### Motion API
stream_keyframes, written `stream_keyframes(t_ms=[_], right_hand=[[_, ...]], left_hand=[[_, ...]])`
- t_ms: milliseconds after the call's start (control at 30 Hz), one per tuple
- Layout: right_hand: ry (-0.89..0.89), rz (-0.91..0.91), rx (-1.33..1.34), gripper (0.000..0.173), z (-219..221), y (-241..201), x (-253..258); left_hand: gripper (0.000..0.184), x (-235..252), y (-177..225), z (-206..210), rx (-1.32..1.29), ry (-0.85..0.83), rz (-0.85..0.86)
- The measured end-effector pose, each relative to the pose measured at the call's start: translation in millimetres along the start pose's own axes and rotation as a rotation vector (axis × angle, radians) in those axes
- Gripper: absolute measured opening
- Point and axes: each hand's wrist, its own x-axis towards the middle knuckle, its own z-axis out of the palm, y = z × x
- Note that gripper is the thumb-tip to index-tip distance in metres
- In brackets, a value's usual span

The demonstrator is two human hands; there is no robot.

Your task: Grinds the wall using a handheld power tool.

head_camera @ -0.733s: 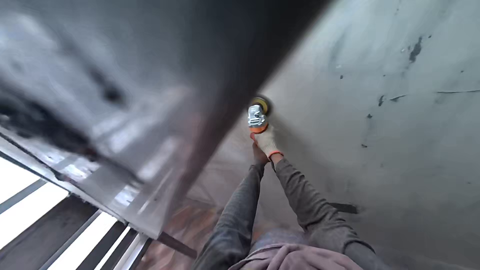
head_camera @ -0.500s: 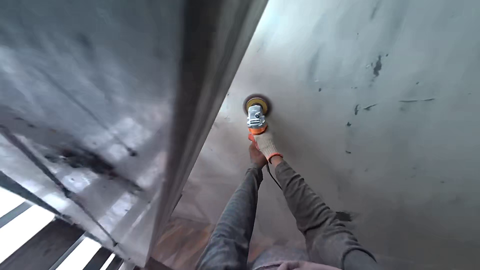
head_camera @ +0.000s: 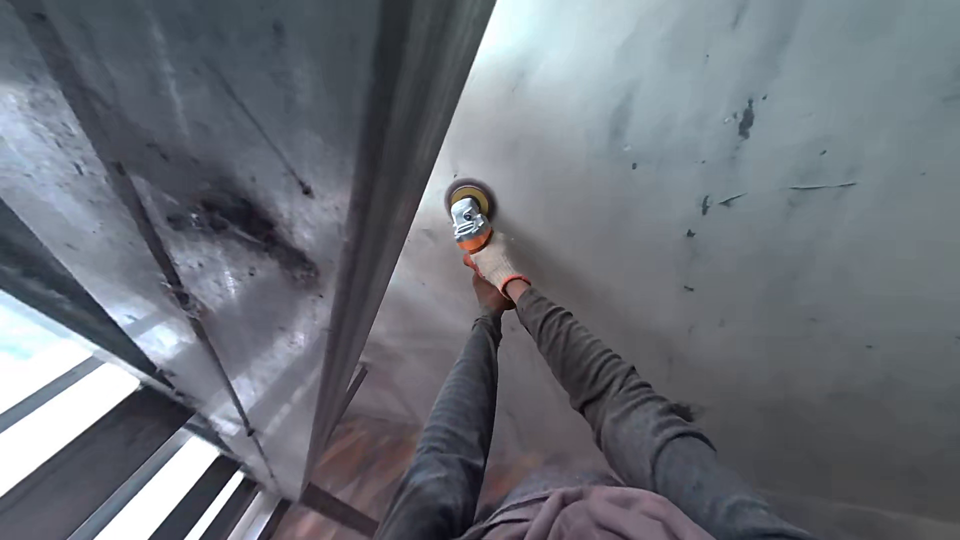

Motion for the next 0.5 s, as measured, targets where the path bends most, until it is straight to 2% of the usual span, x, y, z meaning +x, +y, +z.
stream_keyframes(t_ms=[67, 133, 233, 333, 400, 500], right_hand=[[0.014, -0.015, 0.026, 0.061, 15.0, -0.5, 15.3], [-0.051, -0.008, 0.009, 0.062, 20.6, -6.3, 19.0], [0.000, -0.074, -0.031, 0.062, 34.6, 4.1, 31.3], [0.041, -0.046, 0.004, 0.059, 20.6, 8.3, 19.5], [-0.053, 0.056, 0.004, 0.059, 0.8, 18.3, -1.7], [0.009, 0.076, 0.061, 0.051, -21.7, 36.4, -19.1]], left_hand=[[0.060, 5.0, -5.8, -7.0, -0.079, 0.037, -0.006], [0.062, 6.4, -10.5, -10.1, -0.156, 0.089, -0.005], [0.063, 6.8, -13.5, -13.4, -0.156, 0.101, -0.030], [0.069, 8.6, -1.4, -11.0, -0.015, -0.001, -0.048], [0.063, 8.8, 18.4, -4.2, 0.119, -0.104, -0.108], [0.051, 9.6, 38.2, 11.9, 0.228, -0.245, -0.172]])
